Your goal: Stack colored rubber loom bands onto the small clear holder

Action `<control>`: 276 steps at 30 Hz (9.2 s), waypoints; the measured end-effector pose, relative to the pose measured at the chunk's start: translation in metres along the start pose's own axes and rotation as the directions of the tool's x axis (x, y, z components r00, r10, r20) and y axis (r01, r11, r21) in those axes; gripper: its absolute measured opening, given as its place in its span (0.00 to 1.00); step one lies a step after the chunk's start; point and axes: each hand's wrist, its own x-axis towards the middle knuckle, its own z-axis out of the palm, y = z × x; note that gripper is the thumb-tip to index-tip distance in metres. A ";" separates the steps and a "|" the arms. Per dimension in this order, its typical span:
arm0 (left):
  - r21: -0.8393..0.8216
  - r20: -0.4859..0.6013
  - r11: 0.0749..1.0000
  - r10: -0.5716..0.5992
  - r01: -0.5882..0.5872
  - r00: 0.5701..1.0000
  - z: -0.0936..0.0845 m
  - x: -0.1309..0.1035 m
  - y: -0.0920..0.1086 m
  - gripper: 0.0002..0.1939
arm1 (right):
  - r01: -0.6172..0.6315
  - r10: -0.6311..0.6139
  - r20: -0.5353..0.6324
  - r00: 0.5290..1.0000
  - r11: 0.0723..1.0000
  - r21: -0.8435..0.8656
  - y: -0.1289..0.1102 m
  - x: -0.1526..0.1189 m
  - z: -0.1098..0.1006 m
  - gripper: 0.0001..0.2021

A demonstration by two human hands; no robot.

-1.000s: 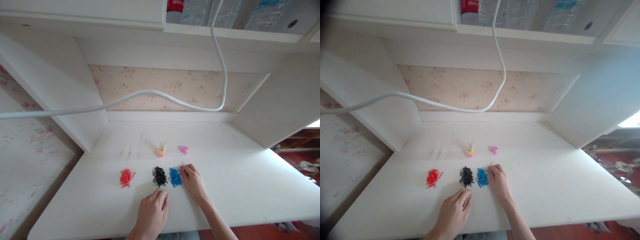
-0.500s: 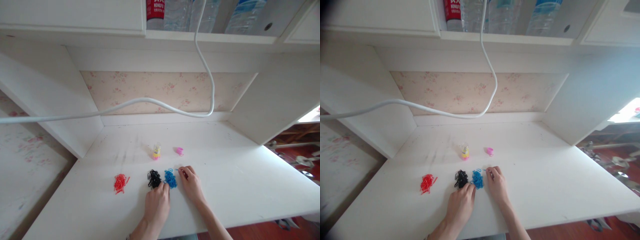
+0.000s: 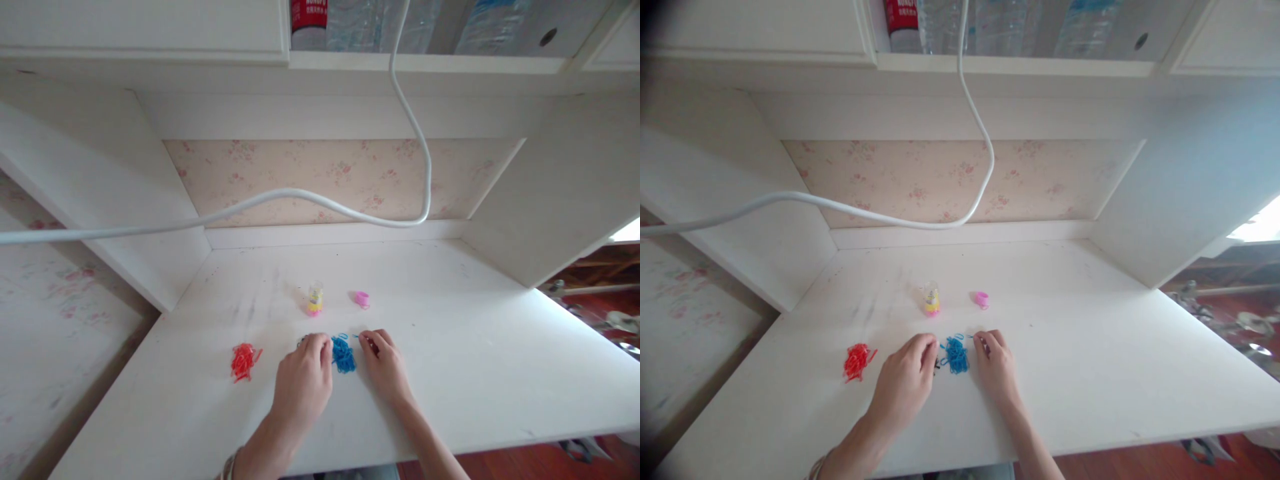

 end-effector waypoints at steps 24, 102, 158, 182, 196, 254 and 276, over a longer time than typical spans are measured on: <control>0.080 -0.075 0.989 -0.116 0.122 0.990 -0.025 0.102 -0.026 0.14 | -0.084 0.085 -0.032 0.996 0.996 0.036 0.001 -0.001 0.001 0.19; -0.383 -0.159 0.882 0.229 -0.274 0.960 0.050 0.009 -0.042 0.10 | 0.122 -0.109 -0.152 0.982 0.989 0.080 -0.057 0.071 0.017 0.19; -0.122 -0.060 0.919 0.370 -0.374 0.927 0.031 0.007 -0.026 0.12 | 0.055 -0.051 -0.025 0.998 0.971 0.232 0.011 0.043 0.018 0.15; 0.052 0.151 0.840 0.528 -0.540 0.836 0.053 -0.009 -0.041 0.09 | -0.022 0.048 -0.140 0.989 0.982 0.187 0.007 0.035 0.025 0.18; 0.066 0.144 0.864 0.486 -0.499 0.862 0.054 -0.002 -0.045 0.08 | 0.157 -0.122 -0.147 0.982 0.952 0.263 -0.088 0.067 0.017 0.13; -0.105 -0.317 0.986 0.089 -0.128 0.944 -0.002 0.094 -0.049 0.10 | 0.187 -0.196 0.219 0.956 0.980 0.063 0.001 0.027 0.012 0.07; -0.142 -0.287 0.969 0.154 -0.201 0.946 -0.009 0.083 -0.056 0.13 | 0.099 -0.113 0.058 0.992 0.972 0.213 0.003 0.033 0.014 0.09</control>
